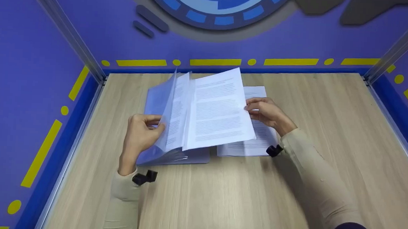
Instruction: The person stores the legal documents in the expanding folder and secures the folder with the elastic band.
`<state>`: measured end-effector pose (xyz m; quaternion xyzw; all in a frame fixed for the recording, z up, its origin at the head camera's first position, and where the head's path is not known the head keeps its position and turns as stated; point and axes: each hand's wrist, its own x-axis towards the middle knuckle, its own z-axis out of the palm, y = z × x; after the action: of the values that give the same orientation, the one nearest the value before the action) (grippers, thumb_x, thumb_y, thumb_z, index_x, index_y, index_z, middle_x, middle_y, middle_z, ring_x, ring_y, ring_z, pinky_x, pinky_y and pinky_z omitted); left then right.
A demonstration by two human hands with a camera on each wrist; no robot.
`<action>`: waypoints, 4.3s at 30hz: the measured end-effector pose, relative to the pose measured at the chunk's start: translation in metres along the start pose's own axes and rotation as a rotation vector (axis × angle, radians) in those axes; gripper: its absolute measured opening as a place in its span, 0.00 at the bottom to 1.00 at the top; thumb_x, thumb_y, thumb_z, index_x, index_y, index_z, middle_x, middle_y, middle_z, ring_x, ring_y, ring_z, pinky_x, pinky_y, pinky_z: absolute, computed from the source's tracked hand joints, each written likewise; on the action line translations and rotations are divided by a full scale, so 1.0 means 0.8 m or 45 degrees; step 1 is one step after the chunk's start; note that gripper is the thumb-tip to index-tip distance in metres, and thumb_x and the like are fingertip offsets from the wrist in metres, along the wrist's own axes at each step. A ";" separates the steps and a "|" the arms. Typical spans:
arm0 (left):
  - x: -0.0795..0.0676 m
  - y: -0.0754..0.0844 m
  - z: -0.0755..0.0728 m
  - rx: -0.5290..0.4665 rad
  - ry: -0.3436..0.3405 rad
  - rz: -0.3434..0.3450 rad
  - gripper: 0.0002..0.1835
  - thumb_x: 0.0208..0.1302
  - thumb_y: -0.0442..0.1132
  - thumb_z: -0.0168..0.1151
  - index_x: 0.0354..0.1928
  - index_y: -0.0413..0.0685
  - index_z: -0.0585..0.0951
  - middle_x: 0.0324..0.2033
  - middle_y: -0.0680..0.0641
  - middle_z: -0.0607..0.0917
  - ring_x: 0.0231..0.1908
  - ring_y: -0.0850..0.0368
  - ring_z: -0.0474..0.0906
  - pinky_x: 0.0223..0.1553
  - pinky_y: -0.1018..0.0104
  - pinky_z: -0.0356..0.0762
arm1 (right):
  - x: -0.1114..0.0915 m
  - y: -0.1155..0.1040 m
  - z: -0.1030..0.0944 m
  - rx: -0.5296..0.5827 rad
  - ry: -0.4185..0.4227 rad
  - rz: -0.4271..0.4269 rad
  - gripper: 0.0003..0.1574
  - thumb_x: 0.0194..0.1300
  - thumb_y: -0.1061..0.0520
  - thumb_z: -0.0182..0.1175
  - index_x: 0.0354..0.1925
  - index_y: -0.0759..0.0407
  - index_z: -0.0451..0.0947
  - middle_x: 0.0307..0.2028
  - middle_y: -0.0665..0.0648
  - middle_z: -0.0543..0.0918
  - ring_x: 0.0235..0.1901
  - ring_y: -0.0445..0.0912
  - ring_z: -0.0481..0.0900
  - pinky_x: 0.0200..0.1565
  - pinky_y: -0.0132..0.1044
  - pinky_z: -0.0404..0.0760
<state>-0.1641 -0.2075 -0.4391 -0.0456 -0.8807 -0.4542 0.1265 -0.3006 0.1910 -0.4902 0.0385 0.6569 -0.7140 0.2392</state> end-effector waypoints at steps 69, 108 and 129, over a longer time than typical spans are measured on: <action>0.001 0.002 0.006 -0.011 -0.005 0.005 0.12 0.60 0.29 0.72 0.45 0.32 0.92 0.40 0.34 0.93 0.39 0.42 0.93 0.40 0.56 0.92 | 0.023 -0.004 0.133 -0.210 -0.090 -0.147 0.17 0.71 0.65 0.66 0.55 0.71 0.82 0.42 0.61 0.86 0.33 0.44 0.89 0.39 0.33 0.91; 0.001 0.001 0.005 -0.023 -0.003 0.025 0.12 0.60 0.29 0.72 0.46 0.31 0.91 0.42 0.33 0.92 0.40 0.41 0.93 0.41 0.52 0.92 | 0.026 -0.012 0.150 -0.155 0.010 -0.185 0.12 0.68 0.67 0.66 0.49 0.72 0.83 0.39 0.60 0.84 0.31 0.45 0.87 0.38 0.33 0.90; 0.002 0.002 0.004 -0.007 0.008 0.026 0.12 0.59 0.29 0.73 0.45 0.31 0.91 0.40 0.33 0.93 0.38 0.41 0.93 0.40 0.54 0.92 | 0.029 -0.003 0.180 -0.169 0.007 -0.156 0.14 0.67 0.68 0.68 0.50 0.72 0.84 0.42 0.61 0.84 0.32 0.45 0.88 0.39 0.35 0.91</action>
<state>-0.1657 -0.2038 -0.4393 -0.0535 -0.8786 -0.4553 0.1336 -0.2843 0.0466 -0.4773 -0.0158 0.7046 -0.6820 0.1954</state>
